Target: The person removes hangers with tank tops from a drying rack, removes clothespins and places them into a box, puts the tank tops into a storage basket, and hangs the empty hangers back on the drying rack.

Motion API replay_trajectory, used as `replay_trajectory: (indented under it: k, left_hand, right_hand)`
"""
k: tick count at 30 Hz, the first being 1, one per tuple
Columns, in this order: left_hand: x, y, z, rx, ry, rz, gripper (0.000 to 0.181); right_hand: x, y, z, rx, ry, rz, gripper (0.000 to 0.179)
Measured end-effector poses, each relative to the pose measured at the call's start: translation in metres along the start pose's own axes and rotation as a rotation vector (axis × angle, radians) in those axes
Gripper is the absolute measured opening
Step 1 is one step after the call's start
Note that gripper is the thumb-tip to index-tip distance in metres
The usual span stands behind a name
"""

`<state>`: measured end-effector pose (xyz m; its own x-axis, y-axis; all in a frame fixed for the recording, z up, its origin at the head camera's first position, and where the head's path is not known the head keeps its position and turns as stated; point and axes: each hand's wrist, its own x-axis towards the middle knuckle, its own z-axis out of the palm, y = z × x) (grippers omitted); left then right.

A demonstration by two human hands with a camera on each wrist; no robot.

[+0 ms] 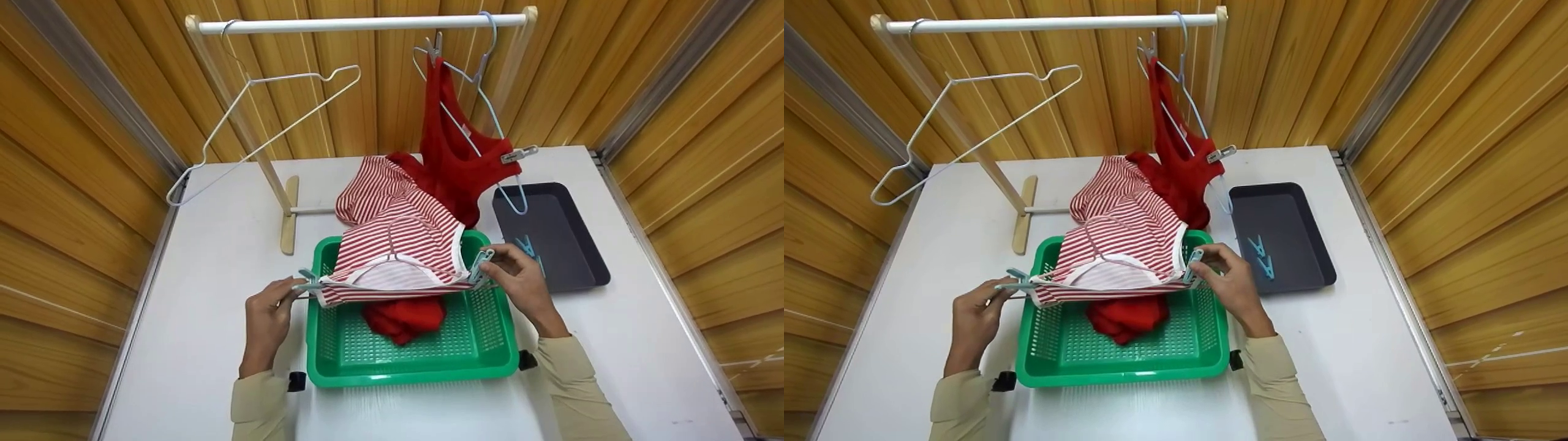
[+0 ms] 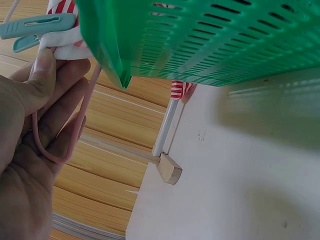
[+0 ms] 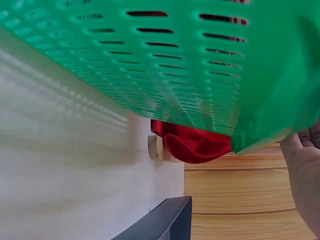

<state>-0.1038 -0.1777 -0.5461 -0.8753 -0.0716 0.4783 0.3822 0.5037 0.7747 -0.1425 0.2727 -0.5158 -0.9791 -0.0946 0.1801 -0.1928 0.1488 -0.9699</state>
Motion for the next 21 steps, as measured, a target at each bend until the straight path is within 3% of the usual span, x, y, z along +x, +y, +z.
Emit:
replay_trajectory:
  k: [8,17,21]
  left_hand:
    - [0.0049,-0.0005,0.0044,0.015,0.018,0.016,0.02]
    - [0.0062,-0.0003,0.0089,0.017,0.055,0.038,0.023]
    - [0.0053,-0.002,0.0101,0.007,0.037,0.052,0.028]
  right_hand:
    - [0.0041,0.0043,0.0001,0.002,0.014,0.011,0.03]
    - [0.0045,0.0072,0.0008,-0.011,0.037,-0.038,0.027]
    - [0.005,0.0068,0.0017,-0.016,0.048,-0.062,0.027]
